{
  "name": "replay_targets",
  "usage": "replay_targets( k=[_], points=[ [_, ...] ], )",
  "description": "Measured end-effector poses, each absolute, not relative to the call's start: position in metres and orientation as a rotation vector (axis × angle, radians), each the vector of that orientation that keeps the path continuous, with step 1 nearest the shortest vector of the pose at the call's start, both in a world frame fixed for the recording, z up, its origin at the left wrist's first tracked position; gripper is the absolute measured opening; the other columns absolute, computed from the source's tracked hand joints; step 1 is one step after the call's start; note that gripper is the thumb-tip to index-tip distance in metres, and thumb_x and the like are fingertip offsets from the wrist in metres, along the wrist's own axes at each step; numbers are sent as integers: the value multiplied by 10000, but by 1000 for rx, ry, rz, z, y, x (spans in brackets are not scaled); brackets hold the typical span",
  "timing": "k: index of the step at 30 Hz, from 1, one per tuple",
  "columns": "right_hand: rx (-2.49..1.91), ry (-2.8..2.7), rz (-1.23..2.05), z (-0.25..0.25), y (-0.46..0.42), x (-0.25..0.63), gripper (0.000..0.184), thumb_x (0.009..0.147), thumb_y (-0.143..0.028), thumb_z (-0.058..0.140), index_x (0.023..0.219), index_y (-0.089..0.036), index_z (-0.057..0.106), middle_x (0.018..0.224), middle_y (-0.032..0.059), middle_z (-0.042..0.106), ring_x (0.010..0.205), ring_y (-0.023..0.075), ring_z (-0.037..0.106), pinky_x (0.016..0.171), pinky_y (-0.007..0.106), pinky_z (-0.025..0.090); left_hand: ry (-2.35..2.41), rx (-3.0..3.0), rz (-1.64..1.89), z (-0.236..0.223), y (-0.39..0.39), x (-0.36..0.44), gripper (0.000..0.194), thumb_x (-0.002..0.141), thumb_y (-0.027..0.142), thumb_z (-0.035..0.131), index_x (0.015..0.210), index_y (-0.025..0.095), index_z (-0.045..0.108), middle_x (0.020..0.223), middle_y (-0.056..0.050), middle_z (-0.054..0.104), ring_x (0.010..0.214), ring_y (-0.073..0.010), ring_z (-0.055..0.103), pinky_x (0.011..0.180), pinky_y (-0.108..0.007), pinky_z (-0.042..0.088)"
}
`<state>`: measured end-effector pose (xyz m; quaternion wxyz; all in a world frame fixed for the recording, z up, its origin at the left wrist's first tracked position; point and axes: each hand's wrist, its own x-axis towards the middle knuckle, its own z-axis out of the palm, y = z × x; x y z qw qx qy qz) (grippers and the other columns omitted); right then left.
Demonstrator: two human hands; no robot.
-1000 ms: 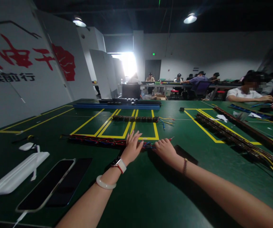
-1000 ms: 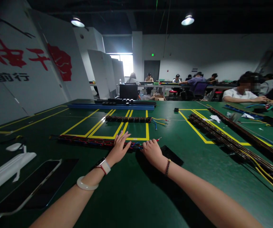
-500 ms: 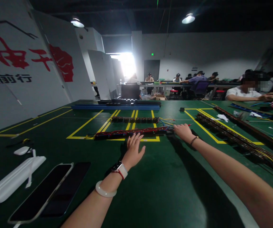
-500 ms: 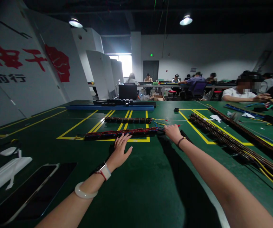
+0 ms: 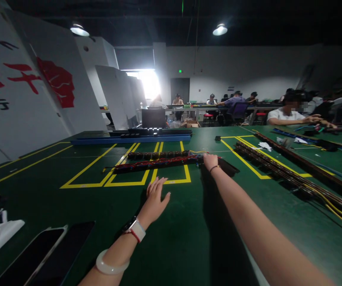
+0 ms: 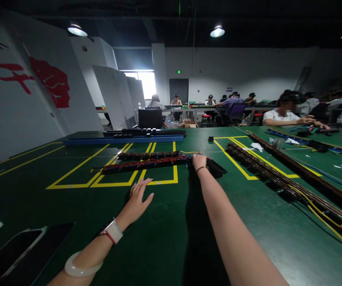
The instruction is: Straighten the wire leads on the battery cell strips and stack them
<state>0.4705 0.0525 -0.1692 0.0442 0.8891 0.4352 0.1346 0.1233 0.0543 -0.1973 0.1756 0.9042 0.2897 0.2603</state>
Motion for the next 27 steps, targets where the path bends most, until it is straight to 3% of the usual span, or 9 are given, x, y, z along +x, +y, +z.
replay_targets(
  k=[6,10,14,17,20,23,27],
  points=[
    [2748,1356,400,-170,63,456,376,946,-366,398,1124,-81,568,1005,124,621,936,194,586,856,379,417,829,2550,725,-193,53,123,508,888,425,431,1359,250,356,1431,-82,358,1379,-276,238,1102,-568,219],
    [2607,1625,544,-155,40,448,420,923,-363,418,1184,-60,546,1186,206,546,1127,269,486,963,407,313,864,2507,658,-192,53,122,516,883,440,433,1358,251,363,1450,-81,328,1382,-285,223,1085,-562,260],
    [2443,1869,732,-139,-15,453,487,929,-442,378,1345,-191,415,1393,108,390,1273,230,325,1072,367,166,838,2513,695,-195,56,124,500,878,430,433,1335,235,386,1428,-82,356,1376,-270,236,1109,-540,219],
    [2496,1840,973,-134,-75,478,430,927,-423,369,1215,-137,515,1283,145,473,1164,252,409,1007,367,245,822,2524,766,-198,58,126,473,871,413,435,1301,218,420,1391,-86,401,1359,-255,274,1122,-512,201],
    [2672,1401,1063,-138,-143,522,388,885,-407,449,1131,-123,547,1141,157,529,1051,279,461,892,383,314,839,2522,759,-198,58,127,476,868,414,433,1301,218,423,1395,-78,397,1364,-244,264,1130,-491,193],
    [2785,865,940,-148,-202,568,422,848,-445,491,1028,-74,581,1053,185,531,983,315,477,799,384,334,840,2524,744,-197,56,127,481,866,416,432,1301,211,426,1398,-81,394,1365,-247,261,1124,-494,204],
    [2849,745,677,-164,-244,605,481,826,-530,489,1015,-105,610,1061,180,529,993,318,475,791,375,330,810,2540,732,-198,53,128,465,869,414,424,1278,195,450,1384,-92,411,1357,-248,275,1120,-490,214]
  ],
)
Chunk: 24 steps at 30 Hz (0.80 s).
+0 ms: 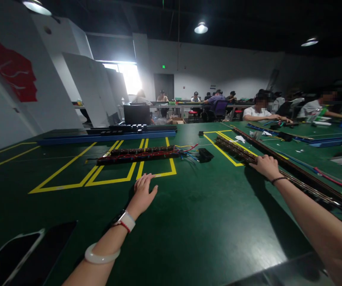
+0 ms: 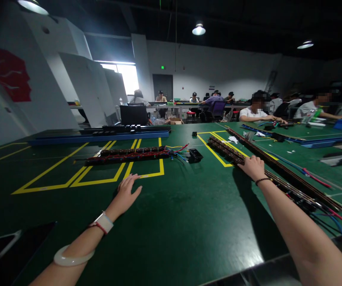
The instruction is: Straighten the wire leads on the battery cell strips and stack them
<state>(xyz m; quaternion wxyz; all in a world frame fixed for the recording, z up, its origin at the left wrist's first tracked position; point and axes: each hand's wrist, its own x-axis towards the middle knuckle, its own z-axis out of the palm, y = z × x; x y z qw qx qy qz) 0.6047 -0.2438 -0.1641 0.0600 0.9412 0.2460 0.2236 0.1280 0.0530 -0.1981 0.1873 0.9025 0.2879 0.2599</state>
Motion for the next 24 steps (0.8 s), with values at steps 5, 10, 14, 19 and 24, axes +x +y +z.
replay_targets(
  k=[5,10,14,19,24],
  points=[
    [2950,684,604,-174,-242,612,494,789,-546,519,1031,-127,619,1063,181,539,998,322,481,795,380,340,784,2551,766,-199,51,128,450,871,406,429,1265,191,462,1376,-97,420,1352,-248,283,1123,-484,215],
    [3023,691,707,-175,-233,607,406,767,-500,563,929,-133,631,985,183,566,943,310,522,748,370,361,795,2534,750,-196,49,126,444,883,400,424,1276,194,448,1384,-103,407,1354,-252,284,1111,-502,240],
    [3011,810,779,-168,-234,597,351,814,-438,530,960,-124,583,937,191,585,808,286,566,642,356,358,751,2560,802,-195,43,126,398,889,353,430,1260,212,461,1363,-91,428,1343,-235,306,1111,-497,249],
    [2884,980,1052,-144,-238,575,345,849,-463,442,946,-158,571,894,208,581,781,313,562,660,414,366,637,2660,850,-194,31,128,366,907,294,399,1259,211,453,1350,-73,433,1318,-211,330,1105,-466,275],
    [2827,1113,1359,-109,-230,534,451,896,-510,302,1071,-161,529,950,213,559,874,314,543,749,436,384,448,2815,832,-189,14,128,344,910,231,386,1248,221,450,1334,-50,446,1290,-187,358,1092,-439,301]
  ],
)
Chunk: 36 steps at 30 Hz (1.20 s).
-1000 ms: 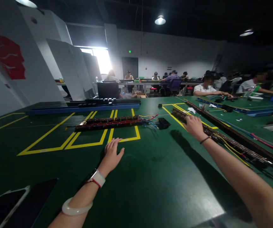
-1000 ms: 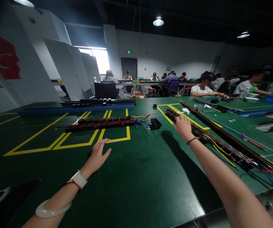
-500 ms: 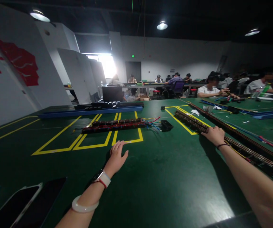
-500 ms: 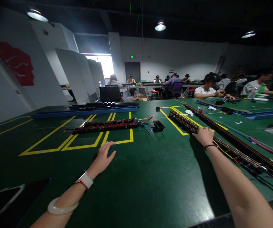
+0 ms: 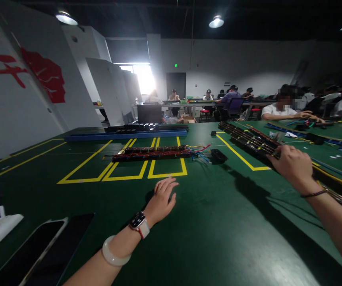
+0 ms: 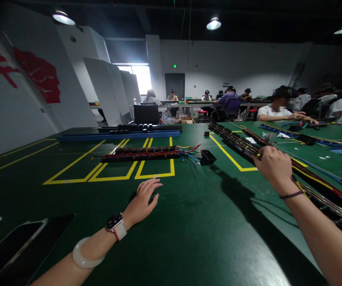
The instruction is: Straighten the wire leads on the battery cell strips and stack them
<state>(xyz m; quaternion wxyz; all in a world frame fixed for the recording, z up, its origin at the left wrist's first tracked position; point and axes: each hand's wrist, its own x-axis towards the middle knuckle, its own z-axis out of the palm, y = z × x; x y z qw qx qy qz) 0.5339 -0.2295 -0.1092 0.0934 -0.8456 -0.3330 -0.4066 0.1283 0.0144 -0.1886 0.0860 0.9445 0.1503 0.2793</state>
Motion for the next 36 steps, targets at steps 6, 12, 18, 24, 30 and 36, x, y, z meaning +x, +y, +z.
replay_targets(
  k=[6,12,18,24,30,36],
  points=[
    [-2265,-1337,-848,-89,-181,453,332,793,-490,562,959,-206,513,978,110,585,862,249,559,745,348,424,109,2916,1005,-177,-8,122,439,884,195,444,1312,168,350,1341,-105,433,1245,-174,411,1041,-371,374],
    [-2046,-1730,-429,-113,-104,347,295,781,-438,613,902,-180,537,924,69,566,791,182,548,706,302,415,-254,3028,1095,-177,-21,113,440,846,145,475,1276,165,386,1255,-101,524,1164,-172,474,994,-344,381],
    [-1961,-1976,-173,-141,-20,265,365,775,-443,635,956,-140,541,966,96,546,792,191,553,669,309,425,-390,2941,1217,-177,-18,111,408,805,120,512,1199,157,412,1124,-86,583,1063,-161,517,935,-324,417],
    [-1771,-2146,-108,-157,43,203,399,793,-472,604,981,-125,539,991,112,552,801,204,572,677,323,460,-306,2834,1345,-178,-14,106,423,777,102,523,1176,179,405,1021,-66,579,1018,-146,529,902,-314,445],
    [-1531,-2309,-60,-161,64,184,401,839,-470,564,1025,-115,585,979,116,585,874,221,576,775,346,459,-301,2792,1438,-178,-17,104,390,753,120,544,1124,180,440,941,-51,558,964,-148,525,870,-308,454],
    [-1423,-2160,-37,-143,22,252,374,872,-375,550,1160,-139,579,1110,108,584,1020,189,544,904,318,415,-296,2732,1378,-173,-20,106,236,784,172,526,1018,149,507,900,-62,571,875,-156,528,806,-304,454]
  ],
)
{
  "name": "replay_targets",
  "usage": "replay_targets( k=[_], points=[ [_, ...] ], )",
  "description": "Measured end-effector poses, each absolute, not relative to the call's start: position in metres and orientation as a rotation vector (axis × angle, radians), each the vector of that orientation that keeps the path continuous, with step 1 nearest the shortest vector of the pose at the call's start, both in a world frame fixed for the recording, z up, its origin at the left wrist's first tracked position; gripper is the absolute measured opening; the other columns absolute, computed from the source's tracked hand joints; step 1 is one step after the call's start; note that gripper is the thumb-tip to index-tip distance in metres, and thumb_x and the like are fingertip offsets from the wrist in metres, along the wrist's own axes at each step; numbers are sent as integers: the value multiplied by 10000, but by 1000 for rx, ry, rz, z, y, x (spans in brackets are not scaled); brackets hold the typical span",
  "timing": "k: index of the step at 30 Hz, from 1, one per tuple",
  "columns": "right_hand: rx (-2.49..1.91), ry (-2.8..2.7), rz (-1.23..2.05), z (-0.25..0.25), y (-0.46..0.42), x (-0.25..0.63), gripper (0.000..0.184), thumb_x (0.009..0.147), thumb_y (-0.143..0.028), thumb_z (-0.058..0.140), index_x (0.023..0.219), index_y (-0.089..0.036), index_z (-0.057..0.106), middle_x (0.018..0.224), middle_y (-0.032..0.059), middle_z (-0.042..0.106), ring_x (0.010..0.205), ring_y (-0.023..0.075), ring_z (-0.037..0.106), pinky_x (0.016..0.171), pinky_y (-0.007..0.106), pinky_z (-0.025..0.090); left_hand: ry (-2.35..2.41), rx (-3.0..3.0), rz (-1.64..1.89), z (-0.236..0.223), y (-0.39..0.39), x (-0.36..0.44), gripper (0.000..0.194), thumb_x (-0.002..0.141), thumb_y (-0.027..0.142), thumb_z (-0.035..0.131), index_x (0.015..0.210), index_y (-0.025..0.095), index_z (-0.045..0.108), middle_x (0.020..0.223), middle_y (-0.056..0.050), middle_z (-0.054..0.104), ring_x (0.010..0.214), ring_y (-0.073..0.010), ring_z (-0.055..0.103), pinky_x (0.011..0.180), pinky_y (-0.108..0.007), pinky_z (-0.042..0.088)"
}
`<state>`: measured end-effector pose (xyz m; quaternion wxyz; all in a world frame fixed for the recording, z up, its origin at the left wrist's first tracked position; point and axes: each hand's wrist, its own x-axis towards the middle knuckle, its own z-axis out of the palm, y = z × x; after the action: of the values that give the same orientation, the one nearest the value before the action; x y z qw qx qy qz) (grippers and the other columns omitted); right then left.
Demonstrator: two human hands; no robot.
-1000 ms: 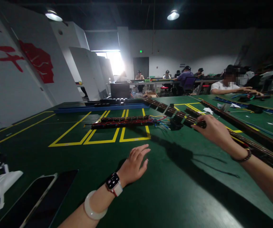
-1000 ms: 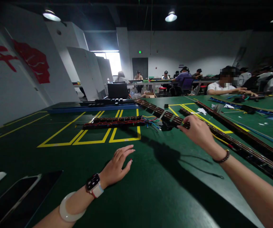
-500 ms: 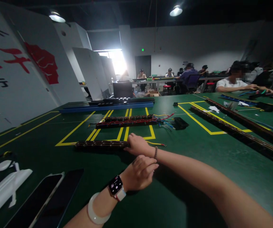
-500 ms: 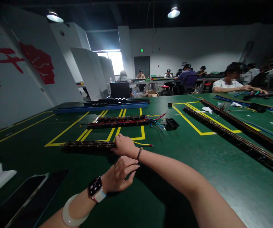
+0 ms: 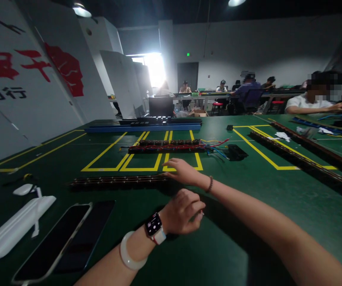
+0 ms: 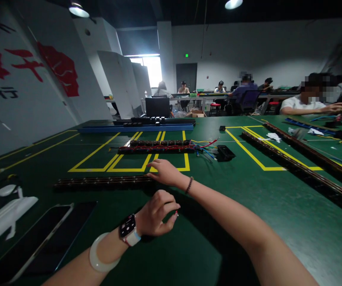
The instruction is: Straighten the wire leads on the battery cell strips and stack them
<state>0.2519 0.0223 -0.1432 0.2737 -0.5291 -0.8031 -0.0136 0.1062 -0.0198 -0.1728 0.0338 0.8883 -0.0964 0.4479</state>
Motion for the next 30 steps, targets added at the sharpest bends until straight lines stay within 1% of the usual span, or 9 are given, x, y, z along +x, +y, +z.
replay_targets(
  k=[2,5,9,12,14,17,21,25,30],
  points=[
    [-1528,-2075,7,-148,3,282,347,869,-367,552,1135,-149,602,1099,103,586,1012,188,543,899,323,419,-234,2706,1162,-171,-20,107,120,832,206,461,896,142,540,824,-55,586,790,-139,533,746,-284,444],
    [-1607,-2026,121,-164,-20,314,417,834,-437,585,1147,-163,611,1088,102,587,998,188,545,890,327,424,23,2560,802,-168,-21,109,269,898,265,373,745,140,555,718,-39,585,696,-114,535,680,-250,424],
    [-1628,-2046,194,-183,-27,321,544,805,-508,594,1247,-192,562,1170,114,566,1071,218,521,932,374,391,365,2166,460,-167,-19,114,421,930,409,335,733,127,578,715,-35,590,583,-82,525,565,-207,405],
    [-1662,-2061,222,-186,-17,314,552,784,-492,625,1245,-193,568,1183,115,570,1106,239,499,946,390,365,485,1843,322,-168,-17,118,471,903,500,356,762,103,567,702,-49,592,489,-73,504,447,-190,345],
    [-1676,-2061,273,-185,-9,311,486,763,-428,662,1181,-184,614,1109,96,606,1032,220,531,902,352,386,522,1620,262,-167,-15,120,482,883,529,373,769,96,552,689,-62,594,480,-87,518,415,-184,327],
    [-1658,-2024,506,-187,-1,312,357,772,-341,650,1075,-152,665,897,52,649,788,147,563,727,254,417,551,1287,208,-166,-12,119,463,879,522,375,812,96,544,703,-72,600,517,-107,549,441,-191,376],
    [-1554,-1937,830,-191,0,313,354,813,-406,587,982,-110,684,791,36,651,651,99,526,596,197,378,575,1072,105,-168,-7,118,440,906,457,338,861,76,554,728,-96,607,555,-118,573,497,-209,424],
    [-1623,-1896,708,-180,-10,307,284,821,-345,574,936,-115,694,769,39,660,629,95,534,569,194,356,579,977,67,-169,-5,118,428,922,444,321,954,69,525,756,-114,615,586,-132,594,533,-218,445],
    [-1742,-2068,338,-148,-39,297,186,815,-236,552,843,-157,717,756,42,665,619,93,536,561,206,319,578,834,156,-163,-8,120,444,915,485,345,1106,96,443,963,-145,617,739,-187,638,558,-249,477]
  ],
)
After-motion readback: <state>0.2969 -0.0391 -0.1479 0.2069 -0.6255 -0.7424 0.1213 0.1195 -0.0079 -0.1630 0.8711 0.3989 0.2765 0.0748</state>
